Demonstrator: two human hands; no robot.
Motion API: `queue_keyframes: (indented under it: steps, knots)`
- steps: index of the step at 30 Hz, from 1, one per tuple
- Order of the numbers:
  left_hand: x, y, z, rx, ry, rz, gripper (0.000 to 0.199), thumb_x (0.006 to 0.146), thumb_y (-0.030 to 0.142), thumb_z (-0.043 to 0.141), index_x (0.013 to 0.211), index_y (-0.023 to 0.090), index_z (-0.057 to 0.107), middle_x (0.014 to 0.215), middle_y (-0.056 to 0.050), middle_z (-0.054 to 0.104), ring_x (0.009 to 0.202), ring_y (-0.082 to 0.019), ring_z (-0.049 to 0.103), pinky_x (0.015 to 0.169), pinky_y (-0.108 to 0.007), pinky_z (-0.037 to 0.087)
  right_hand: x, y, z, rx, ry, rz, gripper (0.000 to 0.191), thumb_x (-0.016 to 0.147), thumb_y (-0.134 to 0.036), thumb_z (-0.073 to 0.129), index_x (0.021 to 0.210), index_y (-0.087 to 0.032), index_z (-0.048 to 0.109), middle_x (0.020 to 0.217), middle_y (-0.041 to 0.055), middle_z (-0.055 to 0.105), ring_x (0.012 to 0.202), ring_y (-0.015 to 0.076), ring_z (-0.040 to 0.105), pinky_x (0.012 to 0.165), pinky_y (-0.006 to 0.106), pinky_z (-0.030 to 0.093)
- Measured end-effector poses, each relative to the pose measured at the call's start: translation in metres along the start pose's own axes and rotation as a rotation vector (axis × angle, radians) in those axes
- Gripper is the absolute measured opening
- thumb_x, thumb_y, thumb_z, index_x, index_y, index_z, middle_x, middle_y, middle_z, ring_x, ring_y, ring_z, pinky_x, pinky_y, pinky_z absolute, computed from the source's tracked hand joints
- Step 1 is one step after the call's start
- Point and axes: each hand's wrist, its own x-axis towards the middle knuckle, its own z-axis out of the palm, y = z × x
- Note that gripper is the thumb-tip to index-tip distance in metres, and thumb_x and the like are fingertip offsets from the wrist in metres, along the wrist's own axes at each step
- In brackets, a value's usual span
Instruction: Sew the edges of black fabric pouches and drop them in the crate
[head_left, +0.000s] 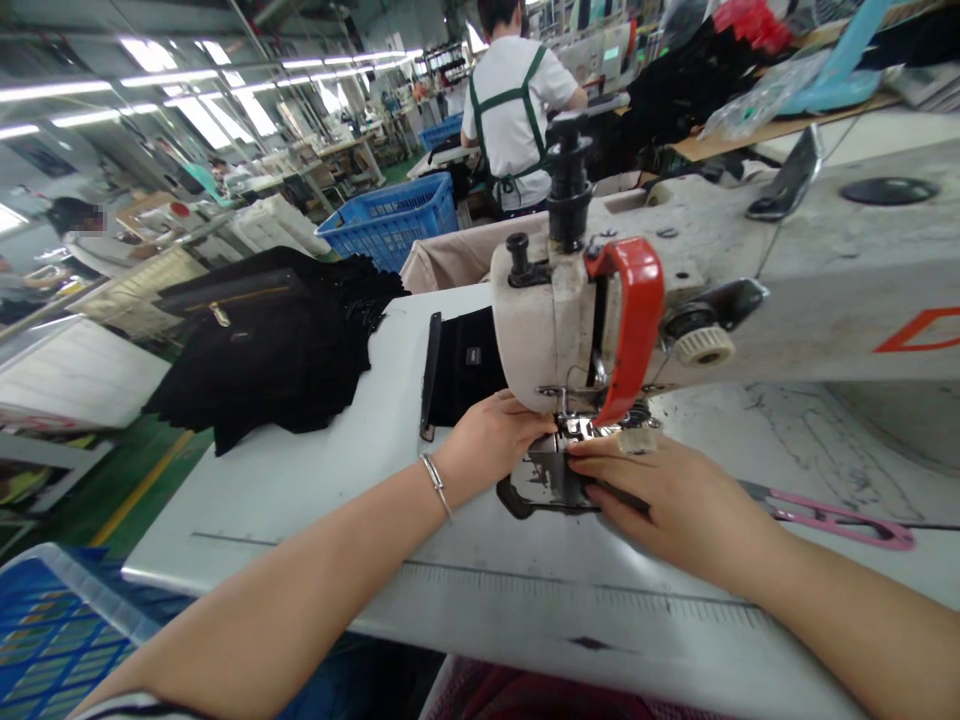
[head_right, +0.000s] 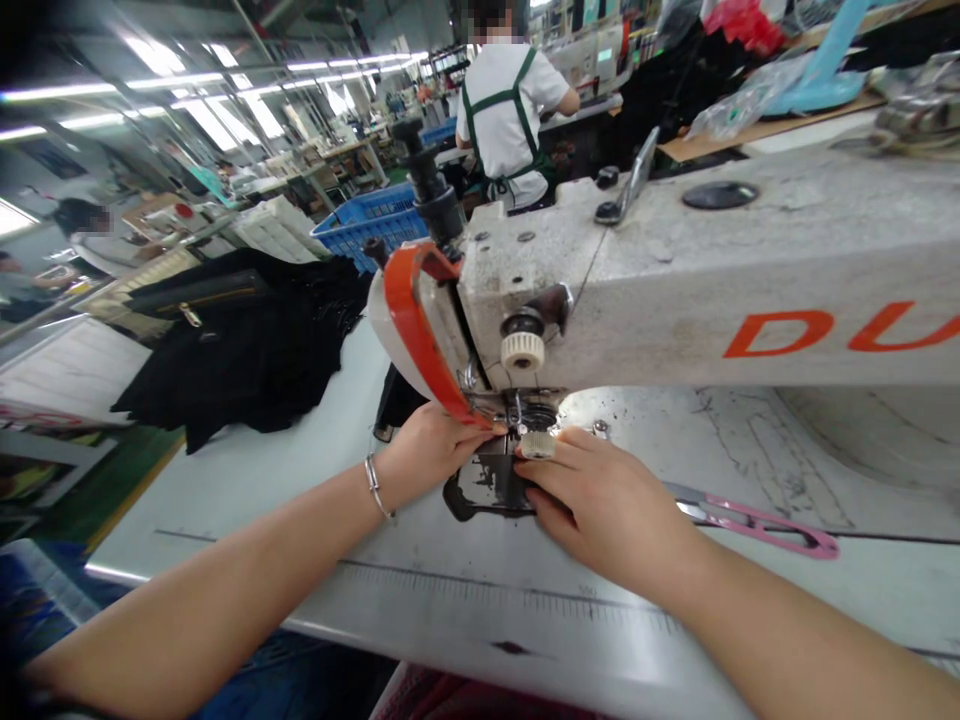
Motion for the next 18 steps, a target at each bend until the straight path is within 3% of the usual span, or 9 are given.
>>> queue_keyframes:
  steps: [6, 9, 12, 15, 18]
  knots:
    - [0.002, 0.010, -0.003, 0.045, -0.022, -0.055, 0.016, 0.090, 0.016, 0.056, 0.097, 0.019, 0.070, 0.100, -0.002, 0.072, 0.098, -0.018, 0.064, 0.091, -0.033, 0.051, -0.001, 0.000, -0.005, 0.044, 0.039, -0.034, 0.024, 0.090, -0.020, 0.051, 0.109, -0.022, 0.065, 0.104, 0.0055, 0.066, 0.099, 0.0225, 0.059, 0.083, 0.040, 0.049]
    - [0.006, 0.006, -0.017, 0.062, -0.127, -0.043, 0.022, 0.092, 0.012, 0.051, 0.104, 0.018, 0.068, 0.104, -0.003, 0.070, 0.102, -0.018, 0.062, 0.091, -0.033, 0.051, -0.001, 0.004, -0.010, 0.050, 0.117, -0.032, 0.020, 0.091, -0.019, 0.050, 0.102, -0.021, 0.066, 0.094, 0.0057, 0.065, 0.090, 0.0212, 0.058, 0.077, 0.037, 0.048]
    - [0.000, -0.002, -0.040, 0.172, -0.218, -0.131, 0.026, 0.092, 0.013, 0.048, 0.112, 0.017, 0.064, 0.106, -0.007, 0.067, 0.101, -0.020, 0.061, 0.091, -0.038, 0.050, -0.001, 0.010, -0.013, -0.054, 0.181, 0.058, 0.015, 0.089, -0.022, 0.053, 0.097, -0.020, 0.064, 0.093, 0.0075, 0.062, 0.091, 0.0240, 0.056, 0.079, 0.040, 0.046]
    - [-0.016, 0.003, -0.062, 0.287, -0.336, -0.263, 0.031, 0.093, 0.019, 0.049, 0.122, 0.016, 0.059, 0.104, -0.009, 0.063, 0.090, -0.020, 0.062, 0.083, -0.039, 0.051, 0.000, 0.016, -0.015, -0.150, 0.142, 0.144, 0.011, 0.084, -0.022, 0.055, 0.093, -0.018, 0.060, 0.091, 0.0083, 0.060, 0.090, 0.0261, 0.054, 0.079, 0.041, 0.044]
    - [-0.032, 0.024, -0.075, 0.204, -0.503, -0.311, 0.031, 0.094, 0.028, 0.049, 0.122, 0.018, 0.058, 0.099, -0.006, 0.063, 0.082, -0.018, 0.063, 0.077, -0.034, 0.053, 0.002, 0.019, -0.018, -0.175, 0.073, 0.166, 0.006, 0.080, -0.021, 0.057, 0.086, -0.019, 0.055, 0.084, 0.0058, 0.057, 0.083, 0.0243, 0.052, 0.075, 0.039, 0.042]
